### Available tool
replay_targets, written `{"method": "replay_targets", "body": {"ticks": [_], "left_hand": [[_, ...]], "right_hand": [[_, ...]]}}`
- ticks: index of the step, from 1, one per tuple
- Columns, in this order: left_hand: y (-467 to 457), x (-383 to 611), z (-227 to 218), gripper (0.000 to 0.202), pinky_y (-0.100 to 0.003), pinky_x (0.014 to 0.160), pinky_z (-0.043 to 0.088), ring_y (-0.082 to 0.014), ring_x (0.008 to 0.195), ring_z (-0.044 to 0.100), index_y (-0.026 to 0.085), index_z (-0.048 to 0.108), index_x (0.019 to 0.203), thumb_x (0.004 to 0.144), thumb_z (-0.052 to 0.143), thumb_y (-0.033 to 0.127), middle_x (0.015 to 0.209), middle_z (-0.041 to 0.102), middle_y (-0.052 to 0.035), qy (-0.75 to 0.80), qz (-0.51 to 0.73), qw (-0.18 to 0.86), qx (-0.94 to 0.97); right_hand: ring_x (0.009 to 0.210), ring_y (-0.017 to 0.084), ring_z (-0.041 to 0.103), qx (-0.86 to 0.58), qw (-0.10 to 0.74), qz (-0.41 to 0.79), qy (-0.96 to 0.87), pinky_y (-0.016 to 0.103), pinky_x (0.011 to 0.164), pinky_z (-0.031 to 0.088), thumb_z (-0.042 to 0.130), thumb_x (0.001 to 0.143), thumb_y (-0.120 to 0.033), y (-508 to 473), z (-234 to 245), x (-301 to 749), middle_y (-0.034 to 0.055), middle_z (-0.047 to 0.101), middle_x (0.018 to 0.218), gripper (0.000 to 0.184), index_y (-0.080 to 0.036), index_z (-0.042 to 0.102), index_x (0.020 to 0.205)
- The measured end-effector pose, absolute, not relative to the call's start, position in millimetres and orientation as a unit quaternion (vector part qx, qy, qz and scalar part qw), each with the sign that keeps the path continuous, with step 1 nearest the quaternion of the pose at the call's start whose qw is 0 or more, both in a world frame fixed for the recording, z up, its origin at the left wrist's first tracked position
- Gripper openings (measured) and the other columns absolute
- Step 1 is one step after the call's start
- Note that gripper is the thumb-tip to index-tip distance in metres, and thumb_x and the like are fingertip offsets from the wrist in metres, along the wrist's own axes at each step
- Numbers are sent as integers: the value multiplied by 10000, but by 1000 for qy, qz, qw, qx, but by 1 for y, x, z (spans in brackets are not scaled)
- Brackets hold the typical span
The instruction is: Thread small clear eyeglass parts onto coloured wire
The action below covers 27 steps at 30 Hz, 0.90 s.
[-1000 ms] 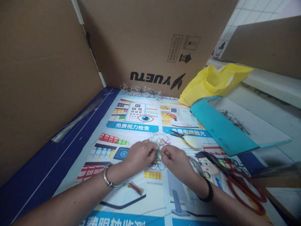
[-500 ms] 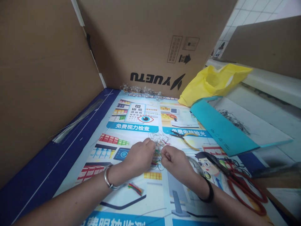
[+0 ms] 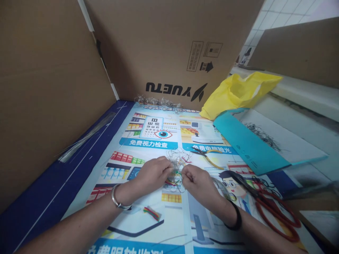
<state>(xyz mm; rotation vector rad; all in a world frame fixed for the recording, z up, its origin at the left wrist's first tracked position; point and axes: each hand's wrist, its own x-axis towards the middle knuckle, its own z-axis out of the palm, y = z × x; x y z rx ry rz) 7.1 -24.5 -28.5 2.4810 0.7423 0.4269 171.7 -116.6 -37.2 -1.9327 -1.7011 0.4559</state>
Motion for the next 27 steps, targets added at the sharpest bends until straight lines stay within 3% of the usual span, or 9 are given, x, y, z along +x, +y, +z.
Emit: {"method": "replay_targets", "body": {"ticks": [6, 11, 23, 27], "left_hand": [[-30, 13, -33, 97, -278, 684, 374, -156, 784, 535, 212, 615, 820, 834, 521, 230, 786, 592, -4, 254, 186, 213, 925], [-31, 20, -35, 185, -285, 667, 340, -142, 740, 527, 187, 595, 709, 820, 462, 124, 731, 580, 0, 240, 164, 150, 945], [-28, 23, -37, 210, -294, 652, 339, -142, 678, 531, 180, 597, 679, 832, 455, 162, 708, 595, -9, 233, 146, 90, 957], [-27, 23, -36, 181, -289, 653, 348, -148, 710, 544, 180, 606, 703, 820, 470, 158, 737, 606, -9, 239, 146, 113, 953]], "right_hand": [[509, 100, 416, -711, 275, 176, -624, 205, 489, 261, 455, 707, -138, -116, -39, 173, -55, 451, 533, 96, -197, 518, 664], [508, 100, 414, -702, 276, 169, -634, 205, 490, 268, 442, 689, -116, -116, -39, 171, -52, 446, 530, 111, -194, 501, 636], [495, 93, 387, -669, 277, 208, -658, 194, 476, 270, 427, 646, -72, -115, -33, 170, -57, 422, 515, 137, -191, 477, 599], [502, 88, 396, -655, 316, 250, -639, 185, 479, 289, 420, 643, -77, -114, -32, 172, -59, 436, 529, 132, -189, 484, 613]]}}
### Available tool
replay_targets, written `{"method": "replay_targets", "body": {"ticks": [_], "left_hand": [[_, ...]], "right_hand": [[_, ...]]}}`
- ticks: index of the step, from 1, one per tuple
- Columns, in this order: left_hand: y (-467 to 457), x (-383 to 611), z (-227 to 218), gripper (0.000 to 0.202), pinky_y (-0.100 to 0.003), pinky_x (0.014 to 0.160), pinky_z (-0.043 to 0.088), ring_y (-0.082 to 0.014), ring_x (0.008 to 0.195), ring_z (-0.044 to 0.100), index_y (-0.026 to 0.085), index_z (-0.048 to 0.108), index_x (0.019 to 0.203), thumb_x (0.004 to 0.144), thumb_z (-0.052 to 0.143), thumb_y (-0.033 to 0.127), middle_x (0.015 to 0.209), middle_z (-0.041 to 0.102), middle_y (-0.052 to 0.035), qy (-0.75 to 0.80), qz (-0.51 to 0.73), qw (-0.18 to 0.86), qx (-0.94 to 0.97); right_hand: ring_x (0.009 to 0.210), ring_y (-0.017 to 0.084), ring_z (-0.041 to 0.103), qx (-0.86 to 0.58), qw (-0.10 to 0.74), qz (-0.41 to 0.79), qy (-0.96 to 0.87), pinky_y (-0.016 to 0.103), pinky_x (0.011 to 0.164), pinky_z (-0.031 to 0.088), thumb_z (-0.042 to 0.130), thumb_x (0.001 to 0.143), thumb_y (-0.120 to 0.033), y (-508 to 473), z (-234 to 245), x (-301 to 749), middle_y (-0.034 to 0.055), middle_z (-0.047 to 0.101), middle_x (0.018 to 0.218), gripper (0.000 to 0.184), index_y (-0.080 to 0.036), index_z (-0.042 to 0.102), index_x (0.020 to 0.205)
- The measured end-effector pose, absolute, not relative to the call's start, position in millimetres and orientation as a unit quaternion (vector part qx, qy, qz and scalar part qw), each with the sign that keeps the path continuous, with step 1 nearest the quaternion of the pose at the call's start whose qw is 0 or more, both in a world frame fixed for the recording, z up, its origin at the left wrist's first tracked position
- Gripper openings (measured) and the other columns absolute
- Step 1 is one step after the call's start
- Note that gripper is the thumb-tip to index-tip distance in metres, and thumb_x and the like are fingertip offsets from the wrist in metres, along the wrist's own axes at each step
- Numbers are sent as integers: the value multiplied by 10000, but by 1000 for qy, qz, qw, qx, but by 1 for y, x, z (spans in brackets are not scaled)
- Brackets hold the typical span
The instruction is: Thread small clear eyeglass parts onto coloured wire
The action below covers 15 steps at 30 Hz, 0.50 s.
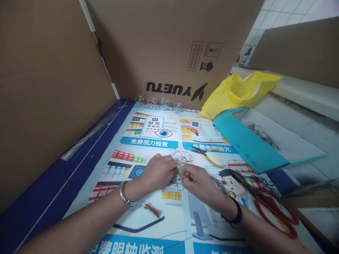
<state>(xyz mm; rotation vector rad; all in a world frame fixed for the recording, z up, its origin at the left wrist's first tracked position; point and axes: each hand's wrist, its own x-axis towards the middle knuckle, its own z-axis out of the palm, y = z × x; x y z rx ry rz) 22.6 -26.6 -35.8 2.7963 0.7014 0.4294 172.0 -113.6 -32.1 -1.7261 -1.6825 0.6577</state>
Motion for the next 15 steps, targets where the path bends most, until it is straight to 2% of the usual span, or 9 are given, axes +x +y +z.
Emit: {"method": "replay_targets", "body": {"ticks": [5, 10, 12, 15], "left_hand": [[-22, 19, -35, 228, -257, 643, 376, -137, 720, 539, 198, 628, 735, 837, 433, 138, 732, 586, -2, 245, 165, 195, 935], [-20, 15, -37, 280, -265, 701, 418, -144, 777, 553, 212, 655, 902, 829, 404, 111, 830, 618, -17, 244, 179, 242, 922], [-20, 14, -36, 280, -265, 706, 423, -144, 784, 554, 213, 658, 902, 822, 410, 110, 838, 619, -18, 246, 179, 246, 920], [-22, 15, -34, 260, -262, 704, 424, -148, 793, 549, 214, 660, 873, 794, 440, 99, 815, 610, -17, 237, 177, 238, 925]], "right_hand": [[480, 79, 394, -660, 365, 282, -593, 180, 466, 310, 424, 681, -102, -113, -28, 176, -63, 429, 528, 123, -185, 507, 646], [443, 75, 374, -656, 382, 323, -565, 175, 432, 308, 433, 718, -125, -115, -23, 178, -70, 404, 505, 110, -186, 517, 679], [455, 77, 377, -659, 380, 310, -570, 176, 433, 309, 437, 742, -144, -116, -23, 179, -65, 405, 518, 110, -186, 520, 682], [491, 91, 407, -672, 349, 231, -611, 185, 458, 320, 449, 782, -177, -117, -26, 180, -50, 442, 544, 127, -187, 569, 739]]}}
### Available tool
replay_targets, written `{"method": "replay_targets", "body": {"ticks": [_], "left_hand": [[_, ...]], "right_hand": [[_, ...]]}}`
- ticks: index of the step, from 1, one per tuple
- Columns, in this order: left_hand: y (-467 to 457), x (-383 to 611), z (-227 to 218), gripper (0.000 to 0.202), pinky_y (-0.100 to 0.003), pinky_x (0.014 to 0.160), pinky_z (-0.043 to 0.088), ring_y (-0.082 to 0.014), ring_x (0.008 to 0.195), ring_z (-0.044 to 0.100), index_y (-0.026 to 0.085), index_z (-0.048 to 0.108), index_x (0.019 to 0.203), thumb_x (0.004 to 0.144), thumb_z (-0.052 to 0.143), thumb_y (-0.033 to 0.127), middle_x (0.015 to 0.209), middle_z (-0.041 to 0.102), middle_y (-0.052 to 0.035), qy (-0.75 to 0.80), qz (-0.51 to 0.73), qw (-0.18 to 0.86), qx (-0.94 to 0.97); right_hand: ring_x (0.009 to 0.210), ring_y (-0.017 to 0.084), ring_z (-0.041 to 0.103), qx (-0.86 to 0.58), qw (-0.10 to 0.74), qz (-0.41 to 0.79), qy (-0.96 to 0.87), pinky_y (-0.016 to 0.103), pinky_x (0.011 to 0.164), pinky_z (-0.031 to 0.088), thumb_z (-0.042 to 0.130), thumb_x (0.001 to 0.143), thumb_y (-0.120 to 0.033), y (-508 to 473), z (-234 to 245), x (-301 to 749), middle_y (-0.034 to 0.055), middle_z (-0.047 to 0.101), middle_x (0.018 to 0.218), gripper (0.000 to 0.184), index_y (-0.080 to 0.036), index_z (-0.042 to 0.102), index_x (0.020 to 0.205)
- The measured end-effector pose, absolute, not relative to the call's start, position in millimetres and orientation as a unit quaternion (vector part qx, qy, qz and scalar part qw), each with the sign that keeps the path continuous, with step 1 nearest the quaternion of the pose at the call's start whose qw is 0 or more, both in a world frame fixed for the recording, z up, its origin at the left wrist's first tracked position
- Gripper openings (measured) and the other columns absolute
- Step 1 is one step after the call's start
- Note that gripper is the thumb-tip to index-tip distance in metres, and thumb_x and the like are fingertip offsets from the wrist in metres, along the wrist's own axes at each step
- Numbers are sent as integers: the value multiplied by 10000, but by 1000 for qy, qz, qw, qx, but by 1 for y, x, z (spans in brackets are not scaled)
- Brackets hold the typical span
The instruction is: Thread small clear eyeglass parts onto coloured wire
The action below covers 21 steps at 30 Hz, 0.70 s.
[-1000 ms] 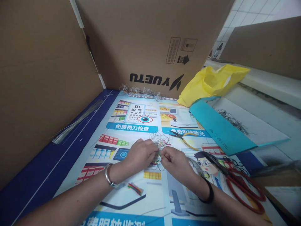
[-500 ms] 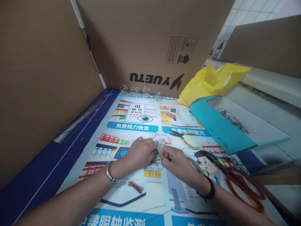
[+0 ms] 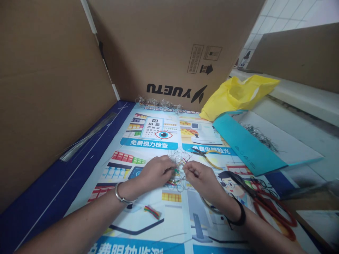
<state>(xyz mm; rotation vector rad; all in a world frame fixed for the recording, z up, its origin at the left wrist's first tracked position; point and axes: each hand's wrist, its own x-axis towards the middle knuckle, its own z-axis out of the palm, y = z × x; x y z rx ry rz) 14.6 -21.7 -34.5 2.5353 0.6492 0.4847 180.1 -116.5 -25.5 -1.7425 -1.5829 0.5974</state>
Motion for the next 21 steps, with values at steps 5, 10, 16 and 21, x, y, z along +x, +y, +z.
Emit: {"method": "replay_targets", "body": {"ticks": [5, 10, 16, 21], "left_hand": [[-22, 16, -35, 207, -270, 708, 423, -156, 801, 544, 211, 654, 870, 802, 474, 133, 812, 605, -19, 226, 174, 229, 931], [-21, 16, -38, 183, -277, 710, 426, -156, 800, 546, 206, 651, 854, 839, 472, 173, 808, 611, -21, 226, 176, 227, 931], [-22, 15, -38, 196, -292, 761, 437, -158, 856, 553, 209, 639, 918, 810, 485, 151, 889, 630, -25, 224, 206, 256, 918], [-24, 16, -37, 193, -292, 746, 406, -161, 877, 540, 217, 637, 891, 795, 494, 130, 888, 614, -14, 229, 209, 225, 924]], "right_hand": [[641, 143, 545, -678, 243, 77, -689, 230, 575, 383, 536, 782, -272, -116, -26, 175, 26, 607, 739, 146, -181, 618, 862], [694, 174, 572, -661, 171, -24, -730, 258, 633, 372, 462, 819, -192, -111, -27, 169, 69, 631, 743, 171, -157, 618, 759], [620, 126, 515, -672, 241, 71, -697, 213, 571, 352, 470, 710, -94, -106, -29, 175, 6, 562, 662, 129, -178, 556, 663], [589, 110, 476, -643, 319, 151, -680, 201, 548, 342, 462, 661, -71, -105, -24, 176, -23, 519, 614, 147, -181, 557, 639]]}}
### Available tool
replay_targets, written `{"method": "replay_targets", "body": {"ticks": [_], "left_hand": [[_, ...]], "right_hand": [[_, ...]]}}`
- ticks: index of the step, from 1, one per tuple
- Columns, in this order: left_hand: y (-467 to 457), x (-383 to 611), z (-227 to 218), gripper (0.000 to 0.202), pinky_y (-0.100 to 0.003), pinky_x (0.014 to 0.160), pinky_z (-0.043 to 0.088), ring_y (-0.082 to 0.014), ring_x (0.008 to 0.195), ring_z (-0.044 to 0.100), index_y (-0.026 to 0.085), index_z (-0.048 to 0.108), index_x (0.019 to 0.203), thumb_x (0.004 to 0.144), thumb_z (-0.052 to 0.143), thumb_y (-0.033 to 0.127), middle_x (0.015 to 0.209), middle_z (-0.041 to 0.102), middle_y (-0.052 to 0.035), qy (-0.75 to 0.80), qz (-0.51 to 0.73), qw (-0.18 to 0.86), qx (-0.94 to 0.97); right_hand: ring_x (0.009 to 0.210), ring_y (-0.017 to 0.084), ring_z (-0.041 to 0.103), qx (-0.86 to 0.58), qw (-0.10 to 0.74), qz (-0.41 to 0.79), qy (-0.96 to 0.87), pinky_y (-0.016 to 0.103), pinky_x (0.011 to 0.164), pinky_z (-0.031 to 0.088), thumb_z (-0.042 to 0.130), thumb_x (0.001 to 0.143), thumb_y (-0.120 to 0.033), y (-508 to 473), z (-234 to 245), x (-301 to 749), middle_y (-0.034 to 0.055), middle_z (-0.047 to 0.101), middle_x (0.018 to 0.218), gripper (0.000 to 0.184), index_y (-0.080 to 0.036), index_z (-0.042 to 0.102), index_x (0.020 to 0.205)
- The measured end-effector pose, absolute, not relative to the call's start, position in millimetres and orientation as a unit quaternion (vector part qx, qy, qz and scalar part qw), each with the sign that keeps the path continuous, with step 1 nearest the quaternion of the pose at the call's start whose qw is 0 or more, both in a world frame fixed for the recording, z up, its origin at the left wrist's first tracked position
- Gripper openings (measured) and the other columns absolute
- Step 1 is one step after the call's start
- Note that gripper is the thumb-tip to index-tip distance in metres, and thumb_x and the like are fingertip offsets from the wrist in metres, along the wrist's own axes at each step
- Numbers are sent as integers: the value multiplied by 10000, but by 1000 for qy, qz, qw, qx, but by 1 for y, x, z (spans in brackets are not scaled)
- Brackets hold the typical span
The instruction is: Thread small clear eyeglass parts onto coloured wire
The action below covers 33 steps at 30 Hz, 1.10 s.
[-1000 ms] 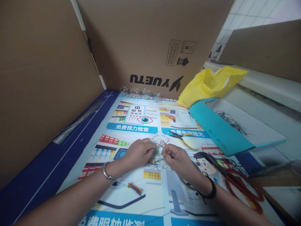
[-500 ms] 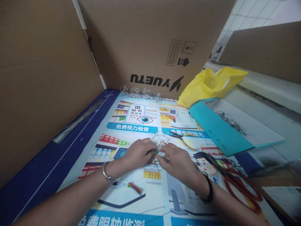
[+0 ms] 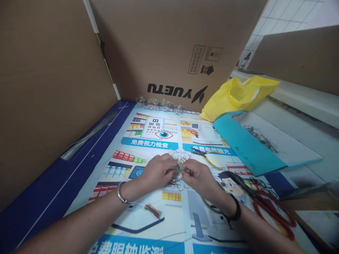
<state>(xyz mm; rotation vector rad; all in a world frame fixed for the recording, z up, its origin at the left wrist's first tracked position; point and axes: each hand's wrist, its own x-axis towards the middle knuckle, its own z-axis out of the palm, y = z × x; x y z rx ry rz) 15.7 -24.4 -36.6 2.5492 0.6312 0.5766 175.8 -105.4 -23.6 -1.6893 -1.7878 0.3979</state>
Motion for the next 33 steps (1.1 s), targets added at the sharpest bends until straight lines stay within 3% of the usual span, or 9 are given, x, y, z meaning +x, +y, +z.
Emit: {"method": "replay_targets", "body": {"ticks": [9, 15, 23, 33], "left_hand": [[-28, 16, -30, 180, -285, 696, 372, -151, 801, 525, 183, 614, 732, 814, 475, 104, 816, 571, -12, 242, 190, 168, 936], [-32, 16, -30, 245, -296, 693, 390, -172, 782, 520, 178, 624, 806, 797, 415, 51, 803, 577, -35, 268, 195, 154, 931], [-29, 13, -35, 259, -260, 677, 418, -156, 763, 534, 183, 643, 876, 807, 424, 65, 779, 594, -24, 265, 232, 253, 901], [-39, 18, -27, 92, -229, 571, 365, -139, 686, 520, 173, 585, 678, 729, 517, 137, 706, 557, -3, 302, 211, 278, 887]], "right_hand": [[560, 104, 450, -608, 431, 326, -581, 202, 524, 360, 467, 702, -169, -104, -20, 181, -29, 496, 599, 93, -178, 539, 644], [591, 119, 468, -589, 395, 238, -664, 222, 572, 372, 440, 649, -94, -108, -16, 174, -9, 525, 599, 142, -180, 539, 594], [570, 117, 477, -568, 418, 190, -684, 220, 544, 375, 458, 676, -88, -109, -25, 176, -1, 530, 608, 150, -181, 573, 647], [638, 127, 520, -570, 430, 268, -647, 232, 619, 413, 494, 711, -121, -108, -19, 174, 7, 575, 652, 120, -176, 579, 647]]}}
